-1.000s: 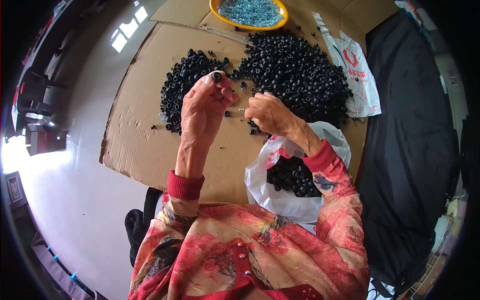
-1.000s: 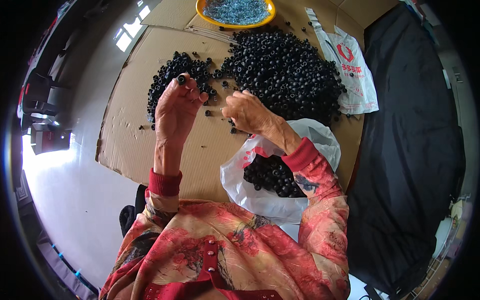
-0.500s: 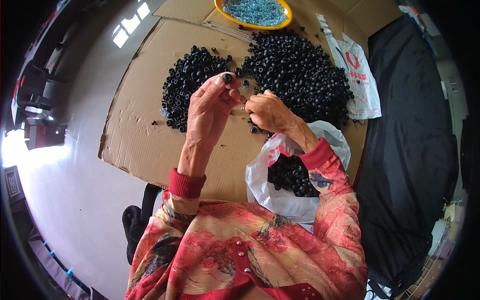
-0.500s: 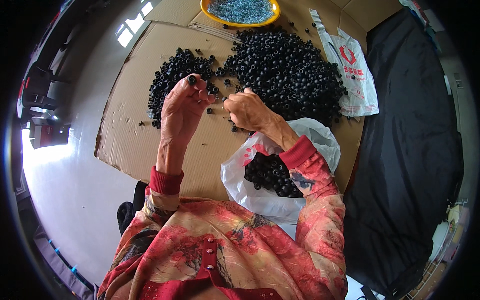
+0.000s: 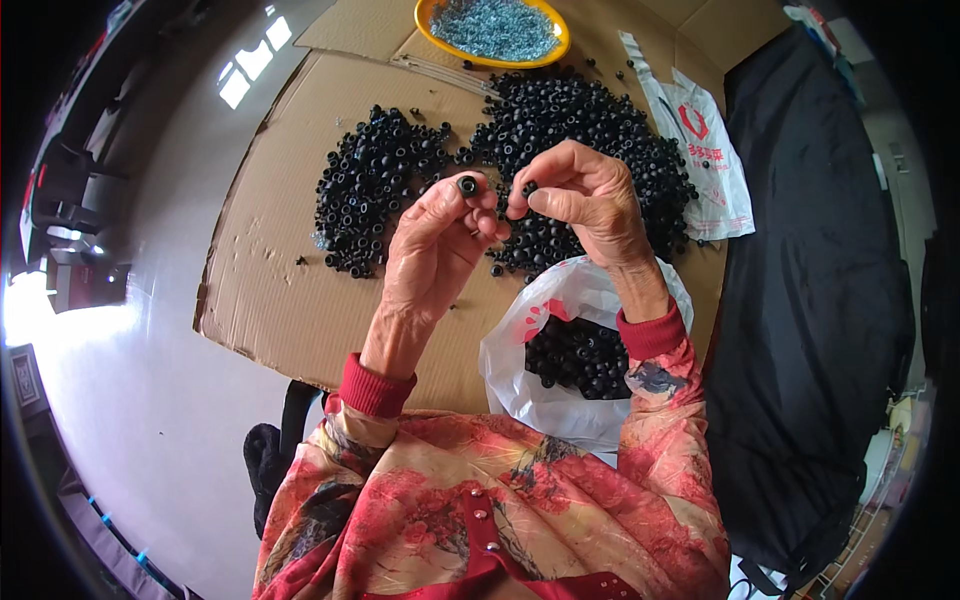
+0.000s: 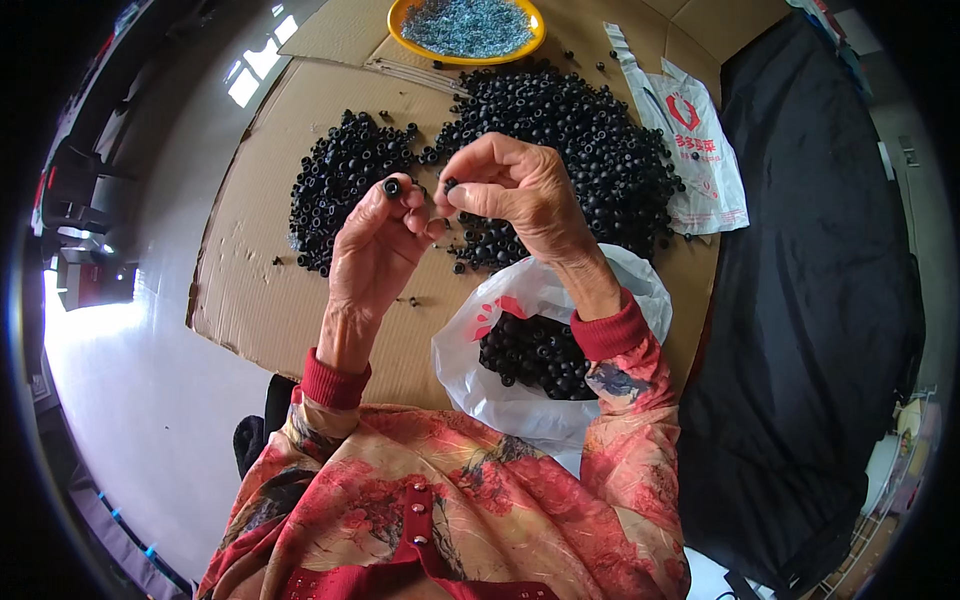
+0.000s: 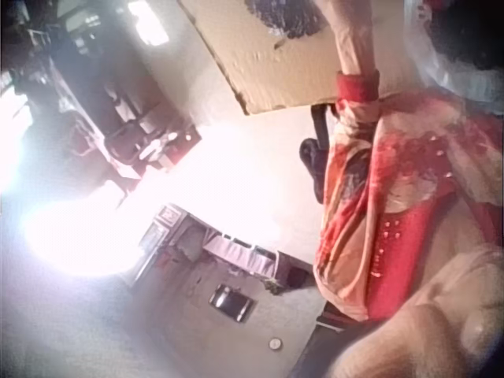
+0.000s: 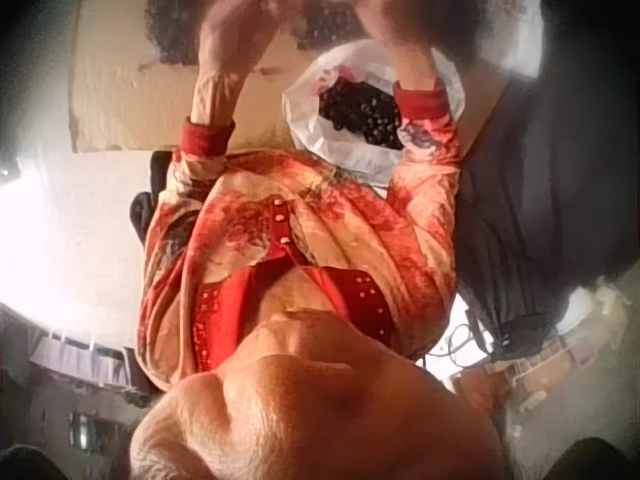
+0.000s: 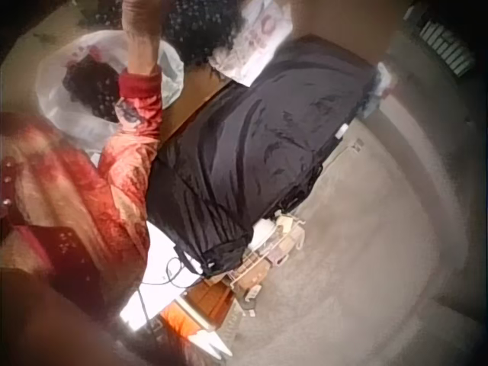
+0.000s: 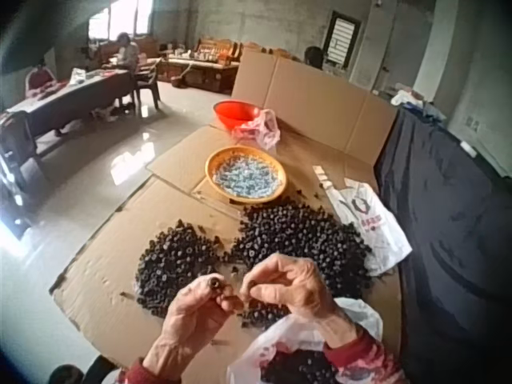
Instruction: Sort and inspect small black circular plastic or rubber components on a cardboard surface.
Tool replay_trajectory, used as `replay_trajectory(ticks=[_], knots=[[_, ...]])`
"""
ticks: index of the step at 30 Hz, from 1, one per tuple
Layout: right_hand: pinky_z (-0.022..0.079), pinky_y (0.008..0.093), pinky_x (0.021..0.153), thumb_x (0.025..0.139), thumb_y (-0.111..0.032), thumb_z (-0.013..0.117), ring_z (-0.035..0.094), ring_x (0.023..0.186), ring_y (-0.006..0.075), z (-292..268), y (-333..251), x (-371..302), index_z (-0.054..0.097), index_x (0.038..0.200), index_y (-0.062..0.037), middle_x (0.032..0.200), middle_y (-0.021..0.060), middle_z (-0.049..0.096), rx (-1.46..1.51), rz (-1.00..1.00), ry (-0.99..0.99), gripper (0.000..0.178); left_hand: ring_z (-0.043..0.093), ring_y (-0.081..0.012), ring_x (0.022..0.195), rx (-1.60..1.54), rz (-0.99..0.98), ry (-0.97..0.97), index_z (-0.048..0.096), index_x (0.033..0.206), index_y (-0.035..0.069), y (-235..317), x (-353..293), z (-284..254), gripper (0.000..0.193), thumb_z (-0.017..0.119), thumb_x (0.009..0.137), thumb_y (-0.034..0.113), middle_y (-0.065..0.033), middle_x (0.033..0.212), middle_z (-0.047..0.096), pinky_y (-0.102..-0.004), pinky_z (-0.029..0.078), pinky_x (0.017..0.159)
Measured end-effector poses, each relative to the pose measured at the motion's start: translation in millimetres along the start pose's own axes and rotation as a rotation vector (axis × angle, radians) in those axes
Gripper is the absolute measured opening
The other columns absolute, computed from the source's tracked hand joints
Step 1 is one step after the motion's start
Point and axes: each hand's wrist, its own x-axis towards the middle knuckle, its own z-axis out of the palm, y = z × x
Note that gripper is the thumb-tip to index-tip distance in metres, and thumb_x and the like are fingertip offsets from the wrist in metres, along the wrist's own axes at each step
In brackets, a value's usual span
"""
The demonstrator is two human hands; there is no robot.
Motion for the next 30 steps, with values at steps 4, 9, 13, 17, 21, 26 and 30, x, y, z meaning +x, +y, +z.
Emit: replay_trajectory(ticks=[4,9,13,17,21,26,30], knots=[[0.052,0.0273,0.074,0.077,-0.003,0.064,0.063,0.076,0.0146,3.9,-2.2,3.1,0.062,0.09,0.0015,0.082,0.0078,0.064,0.228,-0.028,-0.014,0.014,0.057,-0.0146,0.076,0.071,-0.009,0.009,0.056,0.102,-0.003,-1.6,-2.3,10.9,0.026,0.055,0.089,0.02,-0.0098,0.09,0.06,-0.0345,0.049,0.076],[0.051,0.0279,0.075,0.076,-0.004,0.065,0.062,0.078,0.016,4.7,0.0,1.7,0.061,0.09,0.0009,0.083,0.0084,0.063,0.385,0.015,0.003,0.015,0.057,-0.0145,0.076,0.062,-0.007,-0.026,0.056,0.103,-0.003,-2.4,-4.2,14.9,0.027,0.054,0.09,0.02,-0.0108,0.093,0.06,-0.0338,0.049,0.076],[0.051,0.0279,0.075,0.077,-0.004,0.065,0.061,0.077,0.0154,3.0,2.1,1.9,0.061,0.09,0.0004,0.083,0.008,0.063,0.445,0.018,-0.026,0.015,0.057,-0.014,0.076,0.073,-0.017,-0.017,0.056,0.104,-0.003,-2.6,-7.0,18.1,0.027,0.054,0.09,0.02,-0.0121,0.096,0.061,-0.0328,0.049,0.076],[0.05,0.0279,0.076,0.076,-0.003,0.064,0.06,0.077,0.0142,3.2,0.1,-0.3,0.061,0.09,0.0,0.083,0.0077,0.062,0.407,0.004,-0.007,0.015,0.057,-0.0137,0.075,0.069,-0.011,-0.017,0.056,0.104,-0.003,-2.8,-6.8,20.8,0.028,0.054,0.09,0.021,-0.0129,0.098,0.061,-0.0325,0.049,0.076],[0.05,0.0255,0.074,0.075,0.0,0.062,0.061,0.077,0.0121,6.9,-11.0,-1.7,0.061,0.087,0.0001,0.084,0.0076,0.063,0.193,-0.022,0.062,0.013,0.057,-0.0134,0.074,0.098,-0.005,0.006,0.057,0.105,-0.003,-4.6,-6.3,24.0,0.027,0.054,0.09,0.02,-0.0126,0.097,0.061,-0.0323,0.049,0.075],[0.051,0.0231,0.07,0.075,0.003,0.061,0.062,0.076,0.011,7.4,-22.1,0.3,0.061,0.086,0.0008,0.084,0.0075,0.064,0.015,-0.095,0.053,0.012,0.057,-0.0134,0.073,0.083,-0.016,0.031,0.057,0.105,-0.003,-5.5,-5.0,25.9,0.026,0.054,0.09,0.019,-0.011,0.094,0.061,-0.032,0.049,0.073],[0.051,0.023,0.069,0.076,0.003,0.063,0.062,0.076,0.0107,7.5,-29.0,2.0,0.061,0.087,0.001,0.083,0.0081,0.065,-0.016,-0.124,0.04,0.012,0.057,-0.0136,0.072,0.029,-0.02,0.033,0.057,0.106,-0.002,-6.1,-4.1,26.1,0.026,0.054,0.09,0.018,-0.0101,0.092,0.061,-0.0319,0.049,0.073]])
